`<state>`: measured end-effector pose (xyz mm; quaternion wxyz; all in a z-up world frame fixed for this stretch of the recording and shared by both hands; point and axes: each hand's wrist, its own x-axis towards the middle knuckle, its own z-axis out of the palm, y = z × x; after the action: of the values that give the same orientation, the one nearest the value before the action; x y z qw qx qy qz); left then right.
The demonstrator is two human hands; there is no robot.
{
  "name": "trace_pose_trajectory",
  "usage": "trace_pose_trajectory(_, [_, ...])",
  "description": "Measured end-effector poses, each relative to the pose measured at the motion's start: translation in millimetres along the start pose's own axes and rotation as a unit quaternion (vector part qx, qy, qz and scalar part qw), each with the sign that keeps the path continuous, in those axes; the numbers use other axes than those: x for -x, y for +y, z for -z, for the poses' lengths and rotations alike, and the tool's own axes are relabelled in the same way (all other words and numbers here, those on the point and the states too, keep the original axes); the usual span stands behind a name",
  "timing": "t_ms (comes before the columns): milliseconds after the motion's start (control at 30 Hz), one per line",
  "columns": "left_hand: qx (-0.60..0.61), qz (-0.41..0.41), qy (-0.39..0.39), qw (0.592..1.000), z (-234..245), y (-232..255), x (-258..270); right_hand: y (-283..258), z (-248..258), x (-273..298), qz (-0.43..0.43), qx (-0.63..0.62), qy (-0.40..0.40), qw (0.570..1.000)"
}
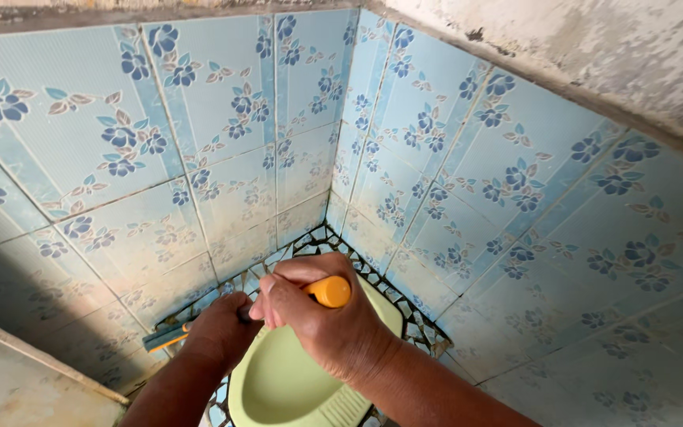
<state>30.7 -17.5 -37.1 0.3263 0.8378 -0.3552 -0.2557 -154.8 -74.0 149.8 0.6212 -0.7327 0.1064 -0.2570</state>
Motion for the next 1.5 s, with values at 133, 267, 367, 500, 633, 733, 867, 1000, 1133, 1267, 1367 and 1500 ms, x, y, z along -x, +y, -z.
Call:
trace_pose_trajectory(133, [-0.033, -0.025, 0.001, 0.999, -5, 8, 12, -3, 10, 7, -0.02, -0.057, -0.026, 0.998])
trace_pose_trajectory(267, [-0.035, 0.019, -0.05, 0.998, -16, 24, 33, -16, 35, 10, -0.043, -0.025, -0.051, 0.997])
trace_pose_trajectory(367, [-0.02, 0.002, -0.068, 0.997, -31, 29, 47, -32, 53, 14, -0.068, -0.036, -0.066, 0.995])
trace_pose_trajectory(500, [-0.012, 0.003, -0.125, 0.992, -53, 33, 58, -52, 72, 21, -0.138, -0.058, -0.056, 0.987])
trace_pose_trajectory(633, [0.031, -0.039, -0.149, 0.988, -73, 36, 70, -69, 87, 24, -0.151, -0.105, -0.014, 0.983])
trace_pose_trajectory(733, [0.074, -0.029, -0.216, 0.973, -76, 37, 70, -79, 87, 30, -0.131, -0.098, 0.072, 0.984])
trace_pose_trajectory(867, [0.052, -0.013, -0.153, 0.987, -62, 43, 69, -82, 74, 31, -0.035, -0.224, 0.077, 0.971])
trace_pose_trajectory(1000, [0.048, 0.009, -0.083, 0.995, -14, 60, 62, -86, 55, 30, 0.048, -0.264, 0.06, 0.961])
trace_pose_trajectory(1133, [-0.03, -0.041, 0.035, 0.998, 31, 77, 50, -74, 30, 15, 0.136, -0.232, 0.029, 0.963])
trace_pose_trajectory(1267, [0.048, -0.039, 0.089, 0.994, 45, 77, 42, -46, 2, 0, 0.13, -0.161, 0.056, 0.977])
trace_pose_trajectory(1367, [0.056, -0.007, 0.072, 0.996, 40, 75, 41, -24, -13, -6, 0.096, -0.132, 0.052, 0.985])
trace_pose_trajectory(1500, [0.117, 0.017, 0.056, 0.991, 30, 65, 45, -11, -10, -7, 0.049, -0.11, 0.042, 0.992])
